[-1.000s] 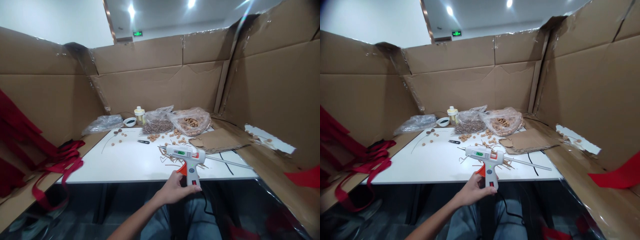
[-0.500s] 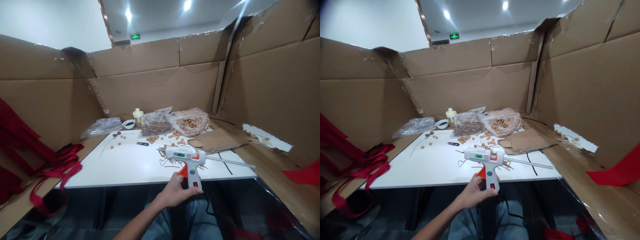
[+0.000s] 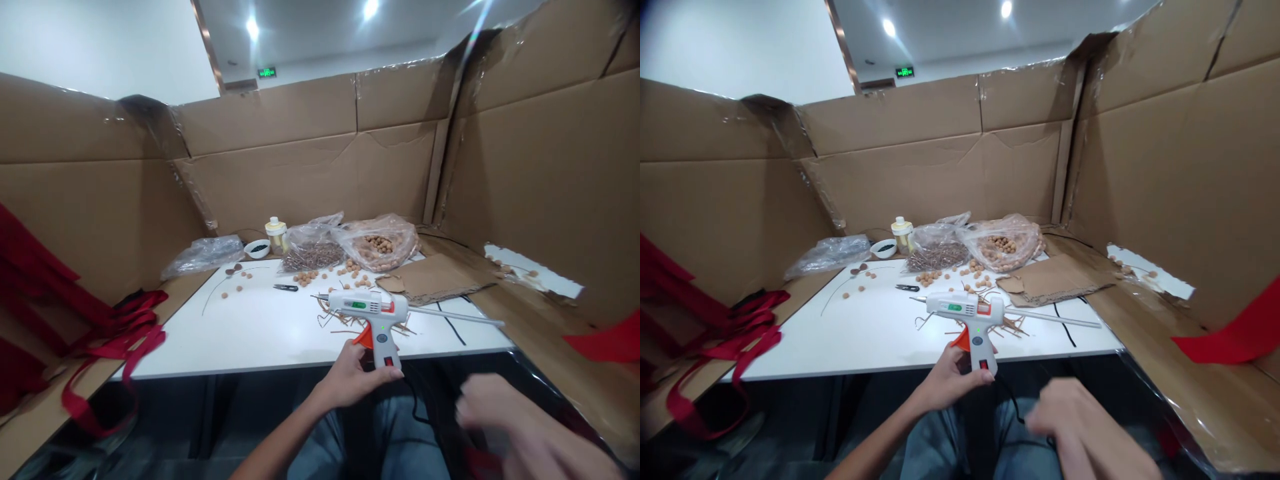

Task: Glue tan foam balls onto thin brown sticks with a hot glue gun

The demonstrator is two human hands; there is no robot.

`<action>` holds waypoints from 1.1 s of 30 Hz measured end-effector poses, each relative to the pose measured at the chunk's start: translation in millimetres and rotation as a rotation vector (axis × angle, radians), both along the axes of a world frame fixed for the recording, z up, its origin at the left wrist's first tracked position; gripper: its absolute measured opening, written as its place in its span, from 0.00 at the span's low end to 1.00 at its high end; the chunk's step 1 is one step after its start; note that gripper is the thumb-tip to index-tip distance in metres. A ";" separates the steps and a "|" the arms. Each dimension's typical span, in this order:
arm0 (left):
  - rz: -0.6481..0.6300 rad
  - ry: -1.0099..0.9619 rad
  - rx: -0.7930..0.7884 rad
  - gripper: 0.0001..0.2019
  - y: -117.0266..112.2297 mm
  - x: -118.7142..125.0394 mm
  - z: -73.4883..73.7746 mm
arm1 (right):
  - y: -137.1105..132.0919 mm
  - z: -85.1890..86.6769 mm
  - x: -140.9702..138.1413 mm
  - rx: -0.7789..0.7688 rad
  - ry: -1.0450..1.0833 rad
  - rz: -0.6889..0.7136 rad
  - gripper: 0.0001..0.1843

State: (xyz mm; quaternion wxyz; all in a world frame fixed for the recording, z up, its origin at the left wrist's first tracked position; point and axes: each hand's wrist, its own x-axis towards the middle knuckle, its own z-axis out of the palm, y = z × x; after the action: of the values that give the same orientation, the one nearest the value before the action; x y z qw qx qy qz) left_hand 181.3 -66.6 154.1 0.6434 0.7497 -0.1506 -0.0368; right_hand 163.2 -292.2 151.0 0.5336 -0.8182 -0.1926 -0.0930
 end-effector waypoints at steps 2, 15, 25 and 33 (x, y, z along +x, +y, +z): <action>-0.036 0.011 -0.038 0.18 0.5 0.8 0.3 | 14.0 4.5 15.6 0.025 0.042 -0.009 0.12; -0.352 0.112 0.097 0.34 -4.6 2.8 -20.3 | 72.8 3.7 41.3 0.288 0.428 0.363 0.25; -0.167 -0.090 0.547 0.18 52.5 22.9 19.2 | 4.7 53.3 122.9 -0.162 0.240 -0.082 0.25; -0.055 -0.220 0.599 0.17 82.1 64.6 35.9 | -20.9 64.4 193.0 -0.394 0.332 -0.010 0.19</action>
State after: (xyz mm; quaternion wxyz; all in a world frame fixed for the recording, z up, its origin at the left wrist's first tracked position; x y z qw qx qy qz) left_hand 245.9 15.5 190.1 0.3726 0.9009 -0.2221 -0.0157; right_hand 356.2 -313.1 215.4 0.3876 -0.9115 -0.1127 0.0794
